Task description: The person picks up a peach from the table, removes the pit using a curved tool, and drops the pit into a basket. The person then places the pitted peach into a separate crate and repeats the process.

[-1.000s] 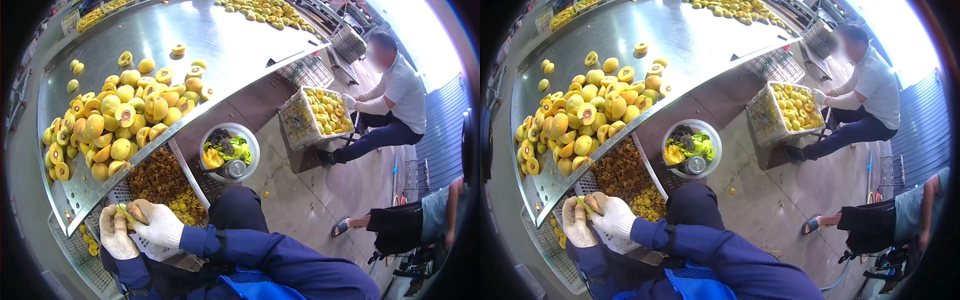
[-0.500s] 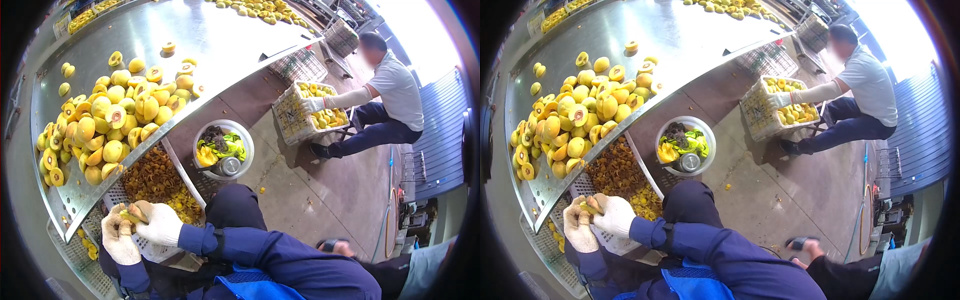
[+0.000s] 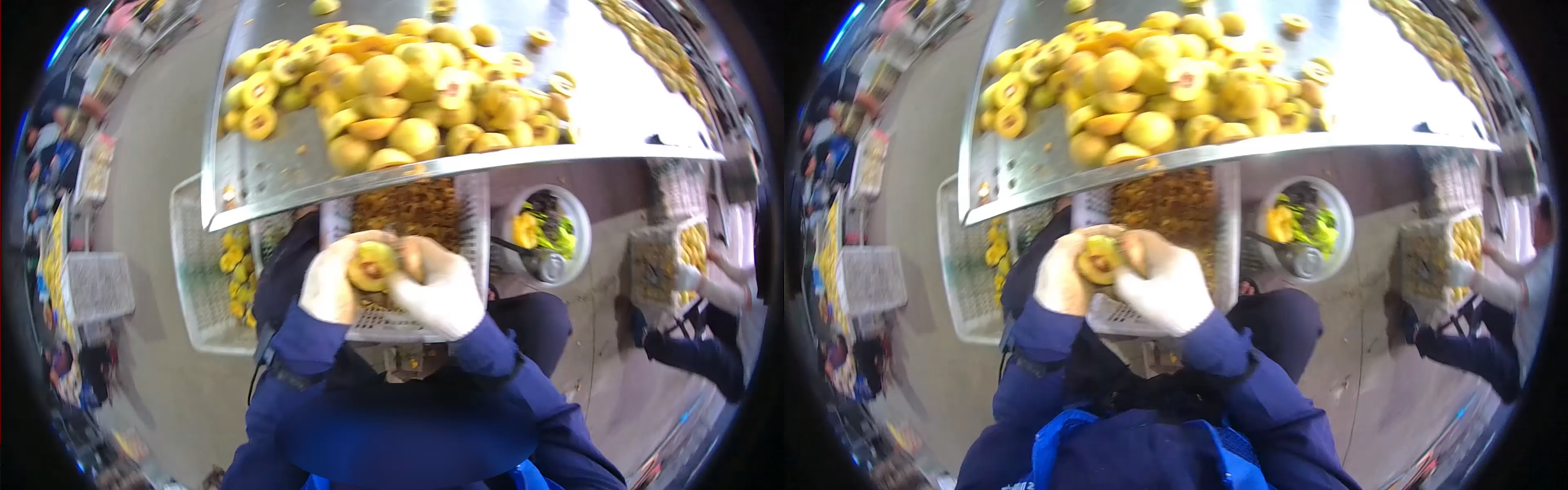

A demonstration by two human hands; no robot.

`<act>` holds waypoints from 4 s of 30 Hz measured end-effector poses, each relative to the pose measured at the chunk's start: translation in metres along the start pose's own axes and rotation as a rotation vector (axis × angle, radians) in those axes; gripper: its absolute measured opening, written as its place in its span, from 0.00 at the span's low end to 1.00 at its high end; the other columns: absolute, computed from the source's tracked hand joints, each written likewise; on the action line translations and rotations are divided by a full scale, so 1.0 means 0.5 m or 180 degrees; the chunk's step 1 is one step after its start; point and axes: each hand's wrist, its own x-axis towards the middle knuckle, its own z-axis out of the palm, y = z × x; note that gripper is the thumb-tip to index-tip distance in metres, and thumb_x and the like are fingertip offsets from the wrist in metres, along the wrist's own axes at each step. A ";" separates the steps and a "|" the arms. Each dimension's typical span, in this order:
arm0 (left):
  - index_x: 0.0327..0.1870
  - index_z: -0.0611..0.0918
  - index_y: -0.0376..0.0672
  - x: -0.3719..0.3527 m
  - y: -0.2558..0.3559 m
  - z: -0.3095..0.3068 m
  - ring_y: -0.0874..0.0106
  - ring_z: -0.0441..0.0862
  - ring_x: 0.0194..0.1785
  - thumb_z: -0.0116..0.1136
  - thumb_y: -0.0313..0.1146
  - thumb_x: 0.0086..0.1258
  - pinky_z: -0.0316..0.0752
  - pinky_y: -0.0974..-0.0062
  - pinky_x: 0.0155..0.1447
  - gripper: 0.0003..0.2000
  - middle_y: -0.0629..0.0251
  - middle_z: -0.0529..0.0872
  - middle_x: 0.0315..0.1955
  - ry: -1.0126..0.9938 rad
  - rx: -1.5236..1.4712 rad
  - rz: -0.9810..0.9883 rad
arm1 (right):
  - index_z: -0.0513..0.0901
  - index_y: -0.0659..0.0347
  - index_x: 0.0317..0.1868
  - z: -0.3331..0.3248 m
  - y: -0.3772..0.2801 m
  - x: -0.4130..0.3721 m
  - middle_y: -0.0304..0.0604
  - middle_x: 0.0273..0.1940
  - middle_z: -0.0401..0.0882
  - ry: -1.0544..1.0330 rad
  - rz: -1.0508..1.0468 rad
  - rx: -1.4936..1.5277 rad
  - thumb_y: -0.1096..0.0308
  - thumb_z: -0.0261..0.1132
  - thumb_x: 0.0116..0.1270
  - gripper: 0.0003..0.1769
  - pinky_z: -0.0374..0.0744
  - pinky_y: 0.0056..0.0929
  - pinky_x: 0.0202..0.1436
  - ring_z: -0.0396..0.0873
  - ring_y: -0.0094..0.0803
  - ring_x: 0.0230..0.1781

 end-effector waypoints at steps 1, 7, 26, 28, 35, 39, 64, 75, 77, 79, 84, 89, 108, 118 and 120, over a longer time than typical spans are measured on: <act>0.59 0.85 0.29 -0.004 0.010 0.001 0.60 0.89 0.55 0.43 0.43 0.81 0.84 0.63 0.63 0.25 0.49 0.91 0.52 0.0081 -0.0630 -0.0503 | 0.87 0.63 0.57 0.005 0.006 -0.003 0.54 0.39 0.91 0.0236 -0.0117 -0.0143 0.65 0.70 0.67 0.20 0.88 0.36 0.52 0.93 0.40 0.43; 0.56 0.83 0.28 0.013 0.008 -0.014 0.41 0.87 0.54 0.50 0.42 0.66 0.84 0.45 0.61 0.26 0.37 0.89 0.52 0.0144 -0.2306 -0.0261 | 0.79 0.70 0.66 -0.023 -0.043 -0.033 0.37 0.27 0.82 0.0038 0.0790 0.1307 0.58 0.53 0.89 0.23 0.76 0.24 0.27 0.76 0.19 0.20; 0.57 0.84 0.32 -0.010 0.017 0.012 0.42 0.88 0.54 0.49 0.42 0.71 0.87 0.43 0.59 0.24 0.41 0.89 0.52 0.0637 -0.2367 -0.0243 | 0.82 0.73 0.50 0.065 0.011 -0.052 0.55 0.34 0.77 -0.0617 -0.1375 -0.0707 0.76 0.67 0.69 0.12 0.76 0.43 0.21 0.80 0.48 0.22; 0.56 0.84 0.31 -0.012 0.015 0.013 0.42 0.88 0.55 0.49 0.42 0.72 0.86 0.43 0.61 0.23 0.41 0.89 0.53 0.0618 -0.2405 -0.0222 | 0.81 0.75 0.53 0.067 0.020 -0.050 0.54 0.34 0.77 -0.0580 -0.1723 -0.0845 0.78 0.68 0.65 0.16 0.75 0.42 0.19 0.79 0.46 0.21; 0.58 0.82 0.31 -0.023 0.003 0.029 0.42 0.86 0.59 0.49 0.43 0.78 0.84 0.40 0.66 0.23 0.40 0.87 0.56 0.0569 -0.2278 0.0130 | 0.81 0.74 0.53 0.050 -0.001 -0.048 0.53 0.33 0.77 -0.0973 -0.0972 -0.0415 0.76 0.65 0.69 0.14 0.76 0.40 0.17 0.78 0.42 0.18; 0.59 0.82 0.31 -0.023 0.008 0.039 0.49 0.88 0.57 0.55 0.42 0.80 0.86 0.46 0.66 0.21 0.45 0.88 0.54 0.0658 -0.2160 0.0148 | 0.81 0.72 0.50 0.062 -0.013 -0.048 0.52 0.33 0.78 -0.0836 -0.0350 0.0008 0.75 0.63 0.72 0.10 0.75 0.37 0.15 0.76 0.39 0.13; 0.62 0.81 0.29 -0.037 0.001 0.054 0.48 0.88 0.59 0.52 0.40 0.83 0.87 0.49 0.65 0.21 0.42 0.87 0.56 0.0938 -0.1736 0.0490 | 0.81 0.75 0.51 0.059 0.022 -0.045 0.54 0.32 0.77 -0.0649 -0.1766 -0.0679 0.77 0.65 0.69 0.12 0.77 0.46 0.23 0.77 0.49 0.20; 0.59 0.83 0.31 -0.024 -0.006 0.044 0.46 0.87 0.60 0.55 0.45 0.80 0.85 0.45 0.66 0.22 0.43 0.87 0.55 0.0578 -0.2072 0.0559 | 0.82 0.69 0.44 0.064 -0.009 -0.056 0.59 0.31 0.81 -0.0683 0.0077 0.0437 0.66 0.57 0.83 0.14 0.78 0.46 0.33 0.83 0.53 0.28; 0.58 0.83 0.32 -0.027 -0.011 0.044 0.45 0.87 0.61 0.56 0.47 0.80 0.84 0.43 0.67 0.23 0.43 0.87 0.56 0.0481 -0.2255 0.0656 | 0.82 0.69 0.45 0.069 0.004 -0.056 0.58 0.32 0.81 -0.0643 -0.0100 0.0395 0.68 0.58 0.82 0.12 0.79 0.45 0.34 0.83 0.53 0.28; 0.58 0.83 0.32 -0.030 -0.012 0.046 0.45 0.87 0.61 0.56 0.46 0.80 0.84 0.43 0.67 0.23 0.43 0.87 0.56 0.0626 -0.2146 0.0659 | 0.82 0.70 0.46 0.065 -0.003 -0.054 0.57 0.33 0.81 -0.0641 -0.0469 0.0145 0.69 0.59 0.81 0.11 0.79 0.46 0.32 0.82 0.52 0.28; 0.57 0.83 0.32 -0.037 -0.008 0.053 0.46 0.87 0.59 0.57 0.46 0.80 0.85 0.44 0.66 0.23 0.42 0.87 0.55 0.0762 -0.1755 0.0782 | 0.82 0.71 0.47 0.059 0.015 -0.053 0.53 0.33 0.80 -0.0724 -0.1305 -0.0331 0.70 0.59 0.81 0.11 0.77 0.42 0.25 0.80 0.45 0.24; 0.54 0.84 0.30 -0.024 -0.003 0.026 0.48 0.89 0.53 0.56 0.46 0.80 0.87 0.48 0.60 0.22 0.40 0.88 0.51 0.0118 -0.2017 0.0358 | 0.82 0.68 0.42 0.029 -0.026 -0.049 0.44 0.24 0.81 -0.1320 0.0483 0.0629 0.64 0.57 0.83 0.15 0.75 0.34 0.21 0.75 0.32 0.13; 0.37 0.89 0.32 0.000 0.105 0.044 0.70 0.89 0.34 0.55 0.51 0.85 0.81 0.75 0.42 0.26 0.55 0.92 0.31 0.0097 0.0589 -0.0256 | 0.80 0.63 0.39 -0.011 -0.031 -0.051 0.35 0.15 0.72 -0.2034 0.1665 0.2376 0.52 0.49 0.89 0.26 0.67 0.27 0.19 0.68 0.22 0.12; 0.41 0.91 0.33 0.009 0.073 0.046 0.71 0.90 0.37 0.59 0.46 0.84 0.83 0.73 0.45 0.22 0.59 0.94 0.34 -0.0141 0.0467 -0.0514 | 0.79 0.68 0.40 -0.020 0.028 -0.065 0.39 0.13 0.69 -0.2129 0.1952 0.3656 0.53 0.52 0.86 0.25 0.61 0.28 0.13 0.62 0.29 0.07; 0.37 0.92 0.35 0.017 0.080 0.041 0.63 0.91 0.37 0.56 0.48 0.83 0.84 0.65 0.48 0.23 0.52 0.93 0.32 -0.0320 0.1040 -0.0453 | 0.79 0.69 0.42 -0.016 0.025 -0.065 0.40 0.13 0.68 -0.1940 0.1636 0.2862 0.50 0.52 0.86 0.26 0.61 0.27 0.12 0.61 0.28 0.07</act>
